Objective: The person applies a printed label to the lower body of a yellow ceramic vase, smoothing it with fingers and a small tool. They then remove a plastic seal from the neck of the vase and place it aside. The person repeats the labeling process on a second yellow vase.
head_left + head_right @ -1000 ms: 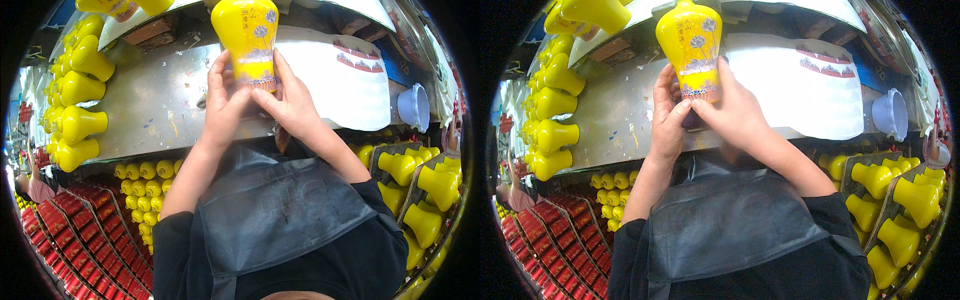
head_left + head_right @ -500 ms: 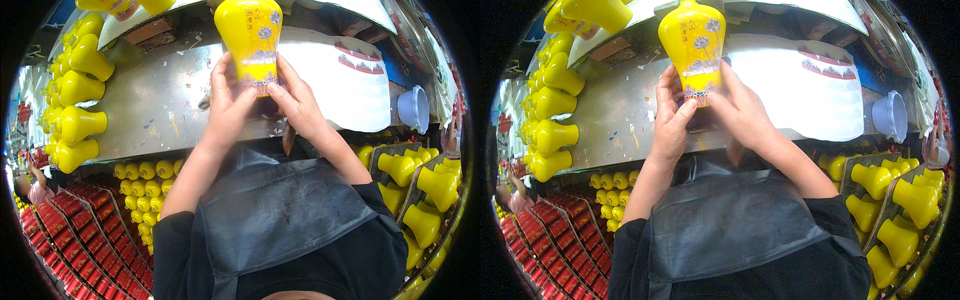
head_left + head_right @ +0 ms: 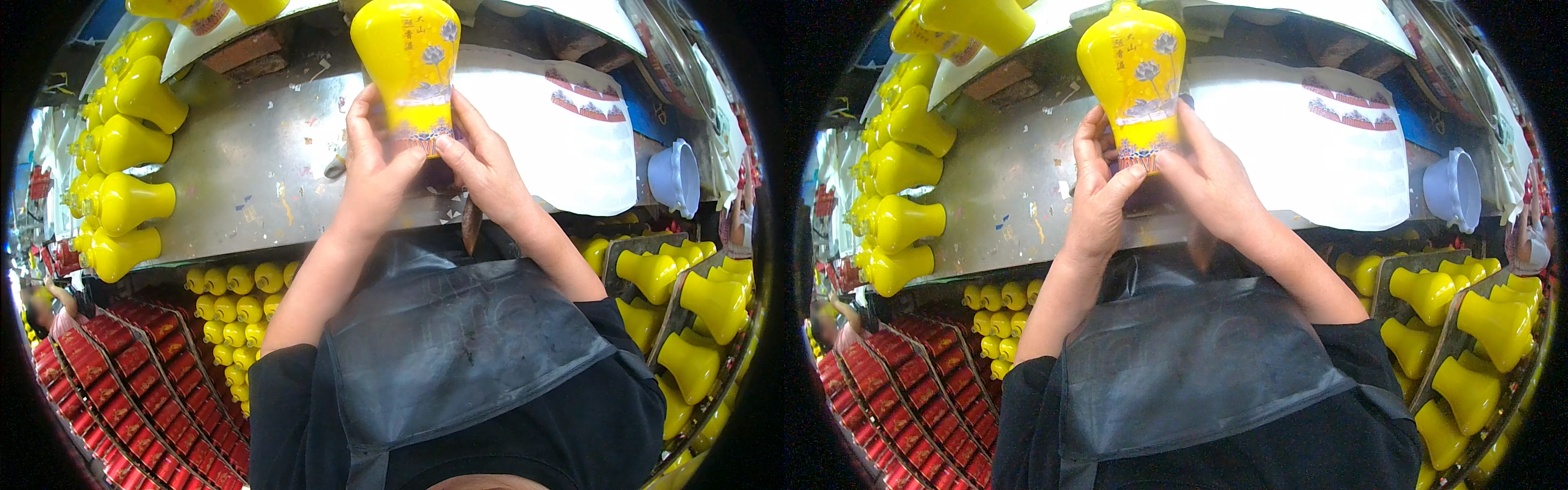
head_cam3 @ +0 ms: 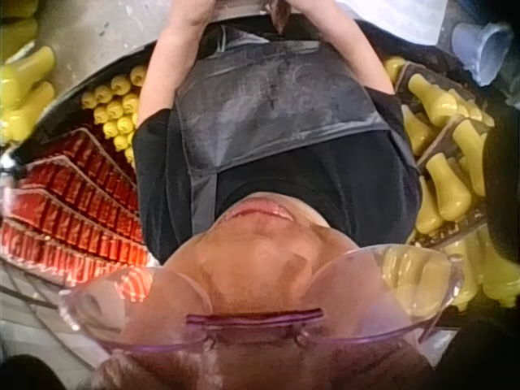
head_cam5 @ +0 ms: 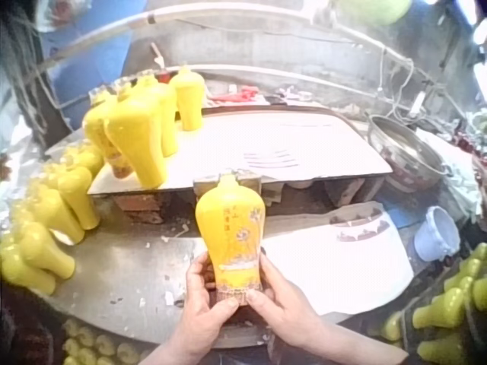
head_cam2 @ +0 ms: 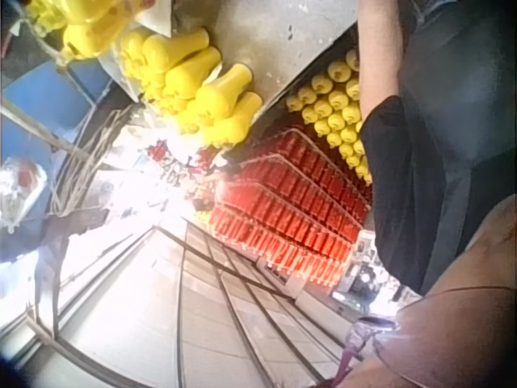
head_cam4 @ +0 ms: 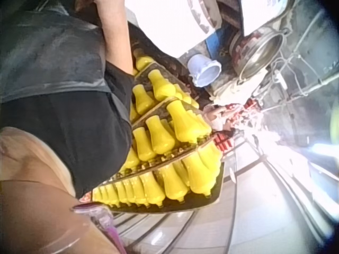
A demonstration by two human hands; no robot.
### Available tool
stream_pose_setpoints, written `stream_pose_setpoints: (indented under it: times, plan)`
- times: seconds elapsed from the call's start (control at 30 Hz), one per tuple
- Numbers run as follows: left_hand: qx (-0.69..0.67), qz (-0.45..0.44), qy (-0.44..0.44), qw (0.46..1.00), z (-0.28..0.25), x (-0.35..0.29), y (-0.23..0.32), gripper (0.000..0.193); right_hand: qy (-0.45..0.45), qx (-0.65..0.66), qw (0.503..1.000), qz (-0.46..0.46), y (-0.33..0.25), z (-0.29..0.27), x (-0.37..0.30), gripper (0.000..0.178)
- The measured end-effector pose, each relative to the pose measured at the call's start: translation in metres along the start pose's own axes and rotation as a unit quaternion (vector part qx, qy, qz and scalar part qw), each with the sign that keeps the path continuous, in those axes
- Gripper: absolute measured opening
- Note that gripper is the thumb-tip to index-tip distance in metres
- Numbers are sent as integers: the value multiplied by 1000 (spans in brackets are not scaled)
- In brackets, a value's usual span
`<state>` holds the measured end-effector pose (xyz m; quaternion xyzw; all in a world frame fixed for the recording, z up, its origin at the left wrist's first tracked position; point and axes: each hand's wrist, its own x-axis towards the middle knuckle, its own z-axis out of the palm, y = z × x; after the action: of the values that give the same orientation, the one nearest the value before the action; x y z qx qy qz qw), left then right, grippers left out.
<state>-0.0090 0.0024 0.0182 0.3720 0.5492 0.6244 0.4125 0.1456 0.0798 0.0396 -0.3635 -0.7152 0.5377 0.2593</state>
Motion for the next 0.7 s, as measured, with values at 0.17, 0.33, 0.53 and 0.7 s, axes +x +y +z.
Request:
stream_pose_setpoints:
  times: [0.17, 0.33, 0.53, 0.7]
  plan:
    - [-1, 20, -25, 999, -8, 2, -4, 97, -7, 20, 1000, 17, -3, -1, 1, 75]
    - [-32, 6, -16, 999, -8, -2, 0, 98, 0, -41, 999, -1, -6, 2, -1, 75]
    - [-30, 12, -23, 999, -10, -3, -1, 94, 34, -115, 992, -48, 0, 10, 0, 75]
    - [-79, -7, -30, 996, -14, -1, -1, 85, -9, 16, 999, 26, 4, -2, 3, 74]
